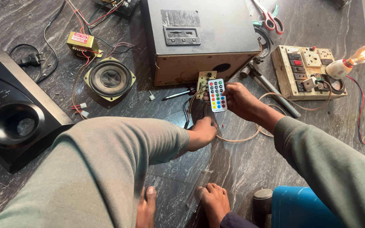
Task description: The person uses a remote control to test a circuit board connected to a speaker and power supply. They then use a screwdriver to adjust connections on the board and a transformer, and tap the speaker enclosure to check for sound.
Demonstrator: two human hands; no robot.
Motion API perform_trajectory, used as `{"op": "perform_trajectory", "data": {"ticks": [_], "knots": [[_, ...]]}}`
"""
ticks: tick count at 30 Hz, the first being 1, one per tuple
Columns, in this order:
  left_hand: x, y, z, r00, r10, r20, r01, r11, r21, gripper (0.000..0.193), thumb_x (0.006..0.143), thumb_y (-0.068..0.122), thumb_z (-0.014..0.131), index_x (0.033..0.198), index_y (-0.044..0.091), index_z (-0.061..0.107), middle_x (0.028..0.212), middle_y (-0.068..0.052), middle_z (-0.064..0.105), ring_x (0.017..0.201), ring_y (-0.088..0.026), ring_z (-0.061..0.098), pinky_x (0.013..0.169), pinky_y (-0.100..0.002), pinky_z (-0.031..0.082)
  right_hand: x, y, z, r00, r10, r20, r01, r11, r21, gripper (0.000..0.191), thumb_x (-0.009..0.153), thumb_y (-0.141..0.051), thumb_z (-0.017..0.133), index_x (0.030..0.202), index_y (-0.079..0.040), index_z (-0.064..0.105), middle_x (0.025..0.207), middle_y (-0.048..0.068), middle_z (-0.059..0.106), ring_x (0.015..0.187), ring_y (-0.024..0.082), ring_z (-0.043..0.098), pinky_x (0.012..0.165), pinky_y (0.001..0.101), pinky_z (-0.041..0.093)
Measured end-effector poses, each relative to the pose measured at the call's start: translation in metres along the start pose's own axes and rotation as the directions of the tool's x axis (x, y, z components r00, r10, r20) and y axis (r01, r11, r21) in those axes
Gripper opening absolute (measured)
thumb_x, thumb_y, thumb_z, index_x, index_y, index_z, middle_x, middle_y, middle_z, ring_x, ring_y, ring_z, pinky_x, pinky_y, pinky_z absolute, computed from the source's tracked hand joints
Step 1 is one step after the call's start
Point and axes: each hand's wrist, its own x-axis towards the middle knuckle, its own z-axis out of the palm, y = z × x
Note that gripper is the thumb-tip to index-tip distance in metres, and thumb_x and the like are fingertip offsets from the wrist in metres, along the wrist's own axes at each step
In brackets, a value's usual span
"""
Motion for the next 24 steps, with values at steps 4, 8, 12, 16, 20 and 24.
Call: {"op": "perform_trajectory", "data": {"ticks": [4,8,12,16,20,24], "knots": [[-0.0001,-0.0001,-0.0019,1.000,-0.009,0.017,0.008,1.000,0.007,0.024,0.090,0.013,0.053,0.110,0.008,0.067,0.109,-0.014,0.073,0.104,-0.029,0.071,0.090,-0.042,0.054,0.0011,-0.0004,0.0001,0.999,0.031,-0.016,-0.029,0.993,0.111,0.055,0.088,-0.005,0.029,0.138,0.016,0.042,0.128,0.031,0.065,0.117,0.033,0.069,0.101,0.0414,0.053],[-0.0004,-0.0001,-0.0016,1.000,-0.014,0.002,0.013,1.000,0.011,0.024,0.090,0.014,0.053,0.109,0.008,0.068,0.108,-0.014,0.073,0.104,-0.030,0.071,0.090,-0.042,0.054,0.0030,0.0001,0.0005,0.999,0.023,-0.027,-0.020,0.994,0.110,0.054,0.093,-0.009,0.031,0.139,0.016,0.043,0.125,0.031,0.067,0.115,0.033,0.070,0.100,0.0406,0.053],[-0.0002,-0.0030,-0.0018,1.000,-0.010,0.002,0.010,1.000,0.001,0.025,0.090,0.014,0.053,0.110,0.008,0.067,0.109,-0.015,0.073,0.105,-0.030,0.071,0.090,-0.042,0.053,0.0046,0.0029,0.0009,0.995,-0.001,-0.095,-0.006,0.997,-0.075,0.051,0.089,0.005,0.043,0.139,0.011,0.037,0.124,0.028,0.067,0.112,0.031,0.071,0.094,0.0402,0.057],[0.0015,-0.0066,-0.0014,1.000,0.001,-0.028,-0.001,1.000,0.005,0.025,0.090,0.014,0.055,0.110,0.008,0.068,0.110,-0.016,0.073,0.106,-0.030,0.071,0.091,-0.042,0.054,0.0057,0.0052,-0.0005,0.996,-0.012,-0.093,0.006,0.997,-0.072,0.049,0.091,0.007,0.046,0.139,0.016,0.040,0.120,0.029,0.068,0.107,0.031,0.074,0.088,0.0388,0.063],[0.0038,-0.0094,-0.0021,1.000,-0.012,-0.025,0.013,1.000,0.006,0.027,0.089,0.012,0.053,0.111,0.008,0.067,0.112,-0.016,0.072,0.107,-0.032,0.070,0.092,-0.043,0.054,0.0063,0.0039,-0.0017,0.998,0.004,-0.070,-0.006,0.999,-0.041,0.051,0.091,0.006,0.046,0.141,0.013,0.038,0.121,0.028,0.068,0.108,0.031,0.074,0.087,0.0375,0.063],[0.0048,-0.0079,-0.0023,1.000,-0.023,-0.022,0.023,1.000,0.007,0.027,0.090,0.012,0.052,0.112,0.009,0.067,0.114,-0.015,0.072,0.108,-0.032,0.069,0.093,-0.043,0.053,0.0061,0.0017,0.0003,0.996,0.009,-0.092,-0.017,0.996,-0.090,0.051,0.092,0.005,0.050,0.141,0.013,0.038,0.121,0.028,0.069,0.109,0.032,0.073,0.087,0.0379,0.064]]}}
